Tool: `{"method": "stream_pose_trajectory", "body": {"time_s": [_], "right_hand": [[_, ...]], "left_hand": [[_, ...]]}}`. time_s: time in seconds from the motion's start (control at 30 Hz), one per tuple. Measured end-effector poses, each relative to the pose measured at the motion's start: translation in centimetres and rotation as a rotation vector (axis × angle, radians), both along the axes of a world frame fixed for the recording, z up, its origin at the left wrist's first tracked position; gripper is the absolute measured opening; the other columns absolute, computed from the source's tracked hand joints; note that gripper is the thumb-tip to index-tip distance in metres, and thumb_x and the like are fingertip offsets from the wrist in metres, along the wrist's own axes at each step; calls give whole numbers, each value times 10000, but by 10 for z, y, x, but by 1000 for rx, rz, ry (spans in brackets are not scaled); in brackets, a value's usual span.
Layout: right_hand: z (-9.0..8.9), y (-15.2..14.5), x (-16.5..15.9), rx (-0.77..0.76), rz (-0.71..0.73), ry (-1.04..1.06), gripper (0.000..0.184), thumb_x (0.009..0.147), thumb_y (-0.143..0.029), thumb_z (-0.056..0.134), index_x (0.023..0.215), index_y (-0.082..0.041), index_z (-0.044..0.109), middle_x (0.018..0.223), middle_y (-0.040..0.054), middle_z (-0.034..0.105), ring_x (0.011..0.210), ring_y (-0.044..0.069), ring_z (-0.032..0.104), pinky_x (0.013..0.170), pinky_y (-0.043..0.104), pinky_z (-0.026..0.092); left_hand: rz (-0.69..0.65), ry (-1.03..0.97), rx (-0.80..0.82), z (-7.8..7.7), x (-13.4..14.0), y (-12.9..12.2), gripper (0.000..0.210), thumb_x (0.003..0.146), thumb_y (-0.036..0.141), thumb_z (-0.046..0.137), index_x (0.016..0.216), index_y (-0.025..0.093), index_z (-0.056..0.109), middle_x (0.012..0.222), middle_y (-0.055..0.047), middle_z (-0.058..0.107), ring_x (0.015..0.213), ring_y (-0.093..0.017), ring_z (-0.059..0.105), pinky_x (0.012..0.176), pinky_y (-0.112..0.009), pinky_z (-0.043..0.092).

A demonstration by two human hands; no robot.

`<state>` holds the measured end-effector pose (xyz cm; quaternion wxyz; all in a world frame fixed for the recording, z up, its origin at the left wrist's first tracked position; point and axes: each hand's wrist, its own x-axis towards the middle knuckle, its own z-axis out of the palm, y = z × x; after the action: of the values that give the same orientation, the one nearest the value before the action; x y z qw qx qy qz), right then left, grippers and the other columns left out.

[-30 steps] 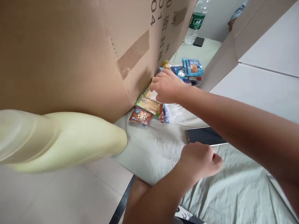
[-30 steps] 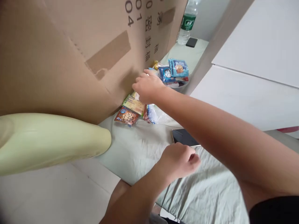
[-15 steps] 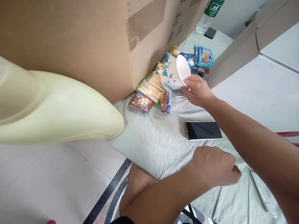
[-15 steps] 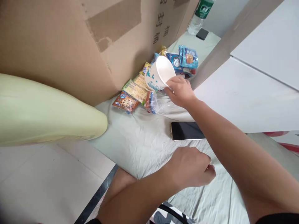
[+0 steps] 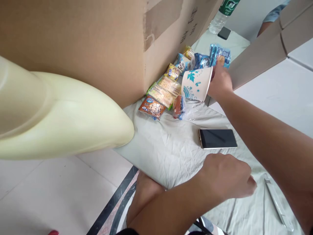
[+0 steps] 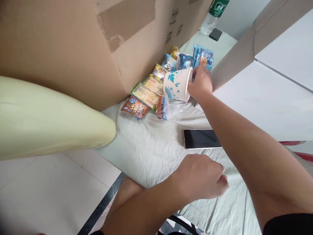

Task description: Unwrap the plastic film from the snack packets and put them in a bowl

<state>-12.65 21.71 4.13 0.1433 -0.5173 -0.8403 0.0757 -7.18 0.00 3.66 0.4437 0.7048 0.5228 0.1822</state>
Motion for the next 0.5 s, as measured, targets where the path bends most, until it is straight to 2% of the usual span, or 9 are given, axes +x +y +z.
{"method": "stream_pose_trajectory", "body": {"time_s": [0.07, 0.13, 0.23, 0.33, 0.5], "right_hand": [[3, 2, -2, -3, 43, -127, 161, 889, -176, 601, 1046, -146, 612, 1232, 200, 633, 1116, 272, 574, 1010, 433, 423], [9, 3, -3, -29, 55, -198, 135, 907, -200, 572, 1015, -143, 629, 1167, 188, 661, 1093, 275, 582, 984, 452, 435], [13, 3, -2, -94, 103, -200, 255, 917, -232, 554, 1142, -137, 630, 1107, 159, 679, 1049, 272, 589, 939, 462, 460], [10, 3, -3, -110, 112, -163, 380, 879, -200, 582, 1256, -160, 601, 1093, 127, 679, 1018, 276, 609, 928, 459, 490], [9, 7, -7, -95, 36, -133, 146, 831, -177, 601, 932, -147, 702, 930, 91, 693, 990, 285, 653, 924, 452, 503]], "left_hand": [[12, 2, 9, 0, 0, -1, 386, 964, 403, 436, 1058, 198, 749, 922, -146, 739, 936, -294, 721, 708, -368, 540], [15, 5, 14, 0, -1, -1, 394, 967, 417, 441, 1065, 193, 750, 932, -147, 738, 942, -298, 720, 710, -366, 538], [7, 6, 14, 3, -2, -2, 393, 970, 392, 430, 1077, 184, 746, 925, -132, 737, 933, -290, 717, 710, -364, 536], [1, 24, 24, 7, -2, -3, 401, 976, 357, 404, 1082, 177, 746, 909, -115, 728, 907, -267, 714, 700, -351, 536], [4, 34, 53, 7, -2, -4, 388, 971, 349, 419, 1069, 174, 751, 865, -112, 720, 869, -251, 709, 679, -335, 526]]}}
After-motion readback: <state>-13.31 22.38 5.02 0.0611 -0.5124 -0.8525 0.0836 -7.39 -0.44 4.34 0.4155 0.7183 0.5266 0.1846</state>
